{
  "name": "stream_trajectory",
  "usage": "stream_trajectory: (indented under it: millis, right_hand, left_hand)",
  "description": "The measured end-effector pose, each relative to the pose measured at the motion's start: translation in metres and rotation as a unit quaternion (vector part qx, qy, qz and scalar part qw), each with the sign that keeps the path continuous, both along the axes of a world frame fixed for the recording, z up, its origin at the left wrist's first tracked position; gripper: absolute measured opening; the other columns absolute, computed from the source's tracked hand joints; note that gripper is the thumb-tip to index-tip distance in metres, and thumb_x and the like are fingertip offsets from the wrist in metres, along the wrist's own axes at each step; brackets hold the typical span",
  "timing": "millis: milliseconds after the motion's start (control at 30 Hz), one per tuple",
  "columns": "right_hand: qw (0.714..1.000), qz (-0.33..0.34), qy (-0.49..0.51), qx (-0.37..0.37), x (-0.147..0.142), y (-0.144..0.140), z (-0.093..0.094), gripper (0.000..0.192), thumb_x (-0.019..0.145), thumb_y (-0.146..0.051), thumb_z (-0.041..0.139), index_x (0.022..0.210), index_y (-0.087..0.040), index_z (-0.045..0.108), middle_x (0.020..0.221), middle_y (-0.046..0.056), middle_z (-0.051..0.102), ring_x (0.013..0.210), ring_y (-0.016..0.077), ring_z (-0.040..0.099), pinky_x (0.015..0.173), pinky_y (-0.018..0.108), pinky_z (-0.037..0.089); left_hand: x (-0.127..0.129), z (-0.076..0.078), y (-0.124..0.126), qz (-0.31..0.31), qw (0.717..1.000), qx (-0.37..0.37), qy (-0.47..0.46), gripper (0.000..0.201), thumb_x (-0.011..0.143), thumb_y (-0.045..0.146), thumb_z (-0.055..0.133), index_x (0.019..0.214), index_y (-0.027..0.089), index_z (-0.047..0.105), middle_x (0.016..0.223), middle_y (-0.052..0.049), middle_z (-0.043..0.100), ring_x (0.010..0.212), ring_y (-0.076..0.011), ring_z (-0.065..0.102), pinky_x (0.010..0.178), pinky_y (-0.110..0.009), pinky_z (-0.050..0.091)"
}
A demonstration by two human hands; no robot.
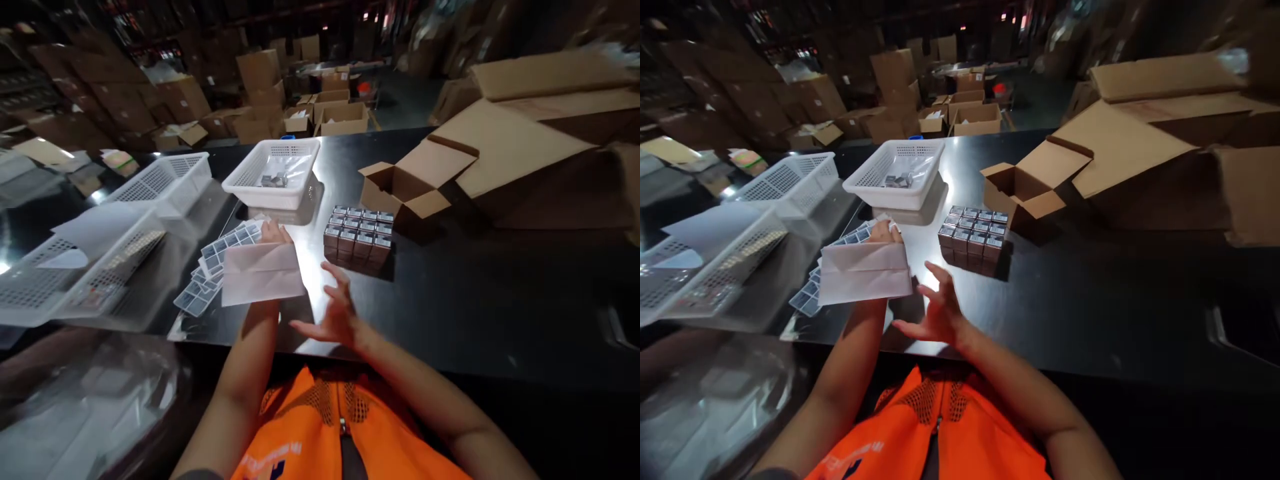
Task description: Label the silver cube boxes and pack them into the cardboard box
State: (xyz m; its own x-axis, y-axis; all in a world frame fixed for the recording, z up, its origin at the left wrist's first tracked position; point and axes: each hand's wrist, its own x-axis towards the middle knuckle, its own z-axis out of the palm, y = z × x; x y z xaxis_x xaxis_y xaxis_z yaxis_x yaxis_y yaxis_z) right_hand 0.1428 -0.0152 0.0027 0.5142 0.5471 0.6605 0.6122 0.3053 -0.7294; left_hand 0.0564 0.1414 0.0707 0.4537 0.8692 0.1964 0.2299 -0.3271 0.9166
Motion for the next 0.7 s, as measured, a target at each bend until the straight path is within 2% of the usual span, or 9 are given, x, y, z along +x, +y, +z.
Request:
stream_trajectory:
  millis: [100, 167, 267, 367, 433, 500, 567, 633, 700]
  right_hand:
    - [0.980, 0.043, 0.195, -0.014, -0.045, 0.007, 0.010, 0.048, 0.065, -0.047, 0.083, 0.103, -0.028, 0.061, 0.115, 0.010, 0.071, 0.111, 0.0326, 0.068, 0.097, 0.052, 0.056]
    - [0.951, 0.029, 0.307, -0.016, -0.052, 0.005, 0.013, 0.034, 0.078, -0.047, 0.072, 0.103, -0.026, 0.063, 0.100, 0.008, 0.074, 0.098, 0.0291, 0.072, 0.086, 0.047, 0.060]
    - [0.904, -0.006, 0.427, 0.001, -0.046, -0.009, 0.008, 0.025, 0.085, -0.046, 0.062, 0.093, -0.023, 0.064, 0.093, 0.007, 0.075, 0.087, 0.0269, 0.073, 0.067, 0.039, 0.061]
    - [0.849, -0.041, 0.526, 0.037, -0.040, -0.032, -0.004, 0.028, 0.079, -0.044, 0.065, 0.094, -0.021, 0.063, 0.096, 0.007, 0.077, 0.083, 0.0247, 0.074, 0.064, 0.036, 0.062]
    - [0.819, -0.061, 0.567, 0.061, -0.038, -0.049, -0.011, 0.032, 0.076, -0.044, 0.069, 0.096, -0.020, 0.062, 0.094, 0.006, 0.077, 0.083, 0.0233, 0.075, 0.069, 0.036, 0.063]
    - [0.800, -0.071, 0.591, 0.081, -0.038, -0.066, -0.016, 0.037, 0.073, -0.044, 0.073, 0.098, -0.019, 0.061, 0.092, 0.006, 0.077, 0.083, 0.0224, 0.075, 0.073, 0.036, 0.064]
    - [0.791, -0.073, 0.599, 0.099, -0.037, -0.080, -0.018, 0.044, 0.071, -0.044, 0.077, 0.103, -0.021, 0.057, 0.093, 0.004, 0.076, 0.082, 0.0216, 0.075, 0.074, 0.037, 0.064]
    - [0.790, -0.081, 0.596, 0.122, -0.037, -0.094, -0.018, 0.058, 0.070, -0.042, 0.082, 0.114, -0.025, 0.048, 0.099, 0.002, 0.074, 0.081, 0.0197, 0.075, 0.073, 0.036, 0.064]
    - [0.803, -0.100, 0.568, 0.151, -0.038, -0.105, -0.016, 0.078, 0.067, -0.037, 0.087, 0.126, -0.032, 0.035, 0.118, 0.003, 0.070, 0.079, 0.0161, 0.074, 0.075, 0.036, 0.064]
  left_hand:
    - [-0.004, 0.004, -0.014, 0.038, 0.999, 0.015, 0.024, 0.026, 0.093, 0.036, 0.067, 0.111, 0.016, 0.067, 0.130, -0.011, 0.063, 0.124, -0.0280, 0.057, 0.105, -0.049, 0.047]
    - [-0.006, 0.003, -0.021, 0.068, 0.997, 0.006, 0.036, 0.020, 0.092, 0.038, 0.068, 0.094, 0.018, 0.069, 0.112, -0.011, 0.068, 0.118, -0.0291, 0.060, 0.097, -0.042, 0.048]
    - [-0.014, -0.002, -0.032, 0.067, 0.996, -0.036, 0.044, 0.033, 0.094, 0.049, 0.059, 0.084, 0.020, 0.070, 0.083, -0.009, 0.069, 0.089, -0.0264, 0.067, 0.073, -0.033, 0.048]
    - [-0.027, -0.009, -0.053, -0.007, 0.994, -0.101, 0.037, 0.056, 0.094, 0.066, 0.045, 0.086, 0.019, 0.074, 0.066, -0.005, 0.064, 0.059, -0.0183, 0.059, 0.055, -0.028, 0.041]
    - [-0.034, -0.012, -0.069, -0.082, 0.986, -0.144, 0.036, 0.057, 0.082, 0.073, 0.058, 0.085, 0.018, 0.076, 0.064, -0.003, 0.064, 0.055, -0.0160, 0.057, 0.053, -0.027, 0.041]
    - [-0.037, -0.015, -0.083, -0.158, 0.969, -0.182, 0.046, 0.052, 0.062, 0.066, 0.081, 0.080, 0.017, 0.076, 0.065, -0.003, 0.067, 0.056, -0.0151, 0.058, 0.053, -0.026, 0.043]
    - [-0.036, -0.018, -0.095, -0.212, 0.952, -0.212, 0.057, 0.050, 0.050, 0.055, 0.092, 0.073, 0.016, 0.073, 0.065, -0.003, 0.069, 0.054, -0.0139, 0.058, 0.052, -0.025, 0.043]
    - [-0.032, -0.021, -0.105, -0.236, 0.944, -0.225, 0.050, 0.050, 0.050, 0.055, 0.093, 0.069, 0.016, 0.067, 0.064, -0.002, 0.068, 0.052, -0.0122, 0.057, 0.050, -0.023, 0.043]
    - [-0.027, -0.023, -0.113, -0.245, 0.942, -0.226, 0.034, 0.054, 0.056, 0.059, 0.090, 0.078, 0.017, 0.064, 0.063, 0.001, 0.067, 0.052, -0.0116, 0.057, 0.051, -0.022, 0.045]
